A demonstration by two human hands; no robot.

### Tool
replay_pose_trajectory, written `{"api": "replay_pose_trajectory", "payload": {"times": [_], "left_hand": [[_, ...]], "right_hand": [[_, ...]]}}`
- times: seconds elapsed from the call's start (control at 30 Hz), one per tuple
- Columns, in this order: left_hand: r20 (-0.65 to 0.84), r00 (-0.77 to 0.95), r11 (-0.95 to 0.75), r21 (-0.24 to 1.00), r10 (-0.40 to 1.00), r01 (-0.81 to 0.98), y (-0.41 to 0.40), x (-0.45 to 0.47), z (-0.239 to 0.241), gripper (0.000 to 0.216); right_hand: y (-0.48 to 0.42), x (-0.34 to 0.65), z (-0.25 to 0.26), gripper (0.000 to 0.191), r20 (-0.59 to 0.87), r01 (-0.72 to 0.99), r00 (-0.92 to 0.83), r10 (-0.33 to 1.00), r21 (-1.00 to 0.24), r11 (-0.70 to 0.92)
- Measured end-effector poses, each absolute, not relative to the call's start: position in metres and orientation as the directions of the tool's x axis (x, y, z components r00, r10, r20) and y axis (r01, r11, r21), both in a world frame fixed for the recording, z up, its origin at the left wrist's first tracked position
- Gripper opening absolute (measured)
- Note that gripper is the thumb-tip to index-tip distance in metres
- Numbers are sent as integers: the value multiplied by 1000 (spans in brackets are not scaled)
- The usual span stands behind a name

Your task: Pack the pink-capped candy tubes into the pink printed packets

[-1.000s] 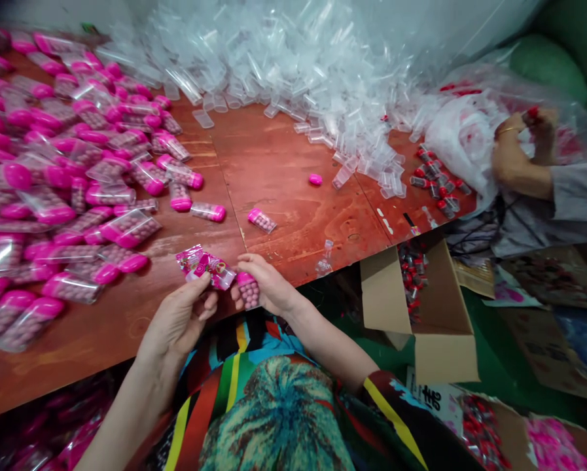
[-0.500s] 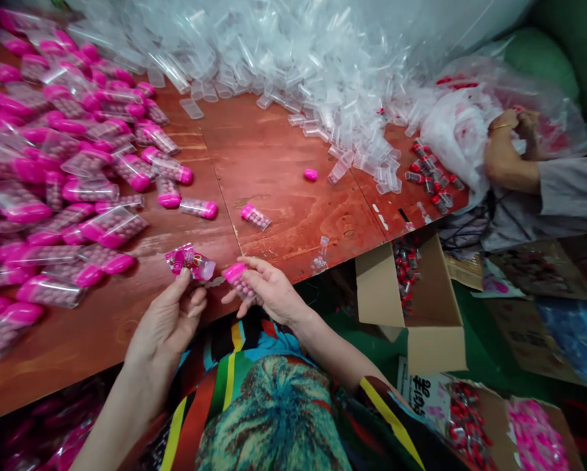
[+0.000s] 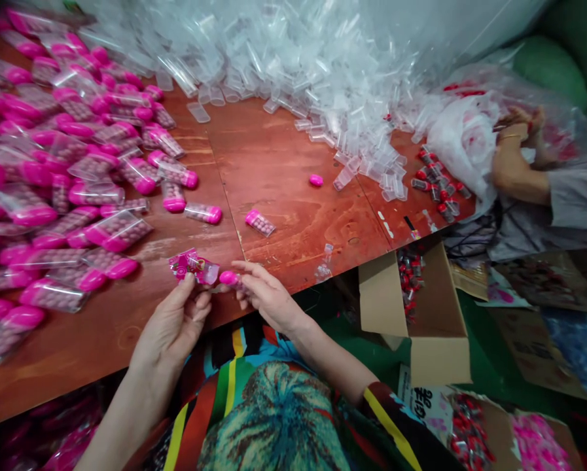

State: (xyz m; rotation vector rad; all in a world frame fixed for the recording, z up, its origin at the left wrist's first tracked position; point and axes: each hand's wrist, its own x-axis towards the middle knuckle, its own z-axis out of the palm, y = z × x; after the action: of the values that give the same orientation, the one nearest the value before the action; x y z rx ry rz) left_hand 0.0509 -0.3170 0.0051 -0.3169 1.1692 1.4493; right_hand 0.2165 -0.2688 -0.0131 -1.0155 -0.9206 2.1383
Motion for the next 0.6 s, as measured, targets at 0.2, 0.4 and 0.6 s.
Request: {"api": "replay_pose_trajectory", "payload": {"times": [0.2,0.4,0.6], "left_hand": [[-746,-286,197,486,602,-852,-314,55,10,33],[-665,-307,185,562,681,-806,-317,61,5,53],[-600,-335,190,645,727,-740,-321,62,6,56]], "right_hand": [[-269,209,-16,53,-301,-154,-461,835,-899,-409],[-284,201,-28,48,-173,26,-319,932,-984,-174],[-291,202,-34,51,-122,13,-398,909,-992,-128]]}}
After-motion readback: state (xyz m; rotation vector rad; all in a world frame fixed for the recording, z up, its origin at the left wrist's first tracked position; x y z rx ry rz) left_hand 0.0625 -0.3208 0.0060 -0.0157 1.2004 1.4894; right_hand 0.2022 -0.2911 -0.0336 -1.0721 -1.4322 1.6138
